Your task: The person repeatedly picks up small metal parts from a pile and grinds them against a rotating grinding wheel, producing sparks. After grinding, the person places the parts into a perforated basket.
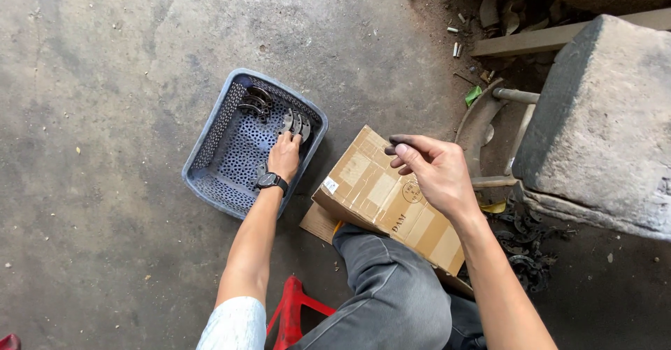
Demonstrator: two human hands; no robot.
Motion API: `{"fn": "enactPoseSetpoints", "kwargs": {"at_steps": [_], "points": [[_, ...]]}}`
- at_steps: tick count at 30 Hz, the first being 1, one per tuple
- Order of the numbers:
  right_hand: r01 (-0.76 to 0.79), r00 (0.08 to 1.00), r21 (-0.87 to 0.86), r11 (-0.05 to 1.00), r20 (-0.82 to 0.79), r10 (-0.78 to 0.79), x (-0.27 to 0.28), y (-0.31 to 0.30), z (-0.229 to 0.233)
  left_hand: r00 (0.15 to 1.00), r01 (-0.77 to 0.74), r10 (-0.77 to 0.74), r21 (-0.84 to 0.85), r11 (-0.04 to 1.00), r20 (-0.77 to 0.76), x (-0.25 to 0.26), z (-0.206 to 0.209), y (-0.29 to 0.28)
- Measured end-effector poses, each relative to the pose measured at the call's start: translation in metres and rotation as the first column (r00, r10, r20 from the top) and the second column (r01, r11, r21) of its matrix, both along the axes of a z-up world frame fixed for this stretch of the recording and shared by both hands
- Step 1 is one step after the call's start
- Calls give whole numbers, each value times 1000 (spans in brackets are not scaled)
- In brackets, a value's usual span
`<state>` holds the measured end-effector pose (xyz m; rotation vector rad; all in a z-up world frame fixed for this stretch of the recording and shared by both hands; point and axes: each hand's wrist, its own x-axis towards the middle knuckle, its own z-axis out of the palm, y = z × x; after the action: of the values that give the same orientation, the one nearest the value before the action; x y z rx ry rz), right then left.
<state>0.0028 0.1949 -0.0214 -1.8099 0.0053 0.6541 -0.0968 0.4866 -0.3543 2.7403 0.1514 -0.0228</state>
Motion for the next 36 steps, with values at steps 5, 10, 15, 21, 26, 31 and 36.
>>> {"fn": "enactPoseSetpoints", "kwargs": {"at_steps": [5, 10, 15, 21, 26, 31, 36], "points": [[24, 1000, 7, 1000, 9, -24, -16, 0, 20, 995, -58, 61, -36, 998, 83, -5, 50, 0], [99, 993, 34, 994, 60, -101, -51, -33, 43, 953, 92, -4, -277, 957, 303, 25, 208, -45], [262, 954, 228, 938, 87, -287, -95, -89, 73, 672, 602, -519, 18, 798, 527, 40, 345, -127], [589, 733, 421, 690, 81, -676, -160, -203, 91, 375, 824, -797, 223, 520, 473, 11, 438, -254], [792, 412, 540, 284, -129, -902, -210, -303, 10, 289, 927, -893, 131, 351, 345, -17, 450, -349], [837, 36, 530, -138, -305, -952, -254, -379, -133, 279, 960, -904, -104, 259, 325, -33, 449, -414], [870, -486, -50, -491, -256, -836, -297, -392, -242, 356, 911, -934, -224, 345, 8, -25, 435, -448]]}}
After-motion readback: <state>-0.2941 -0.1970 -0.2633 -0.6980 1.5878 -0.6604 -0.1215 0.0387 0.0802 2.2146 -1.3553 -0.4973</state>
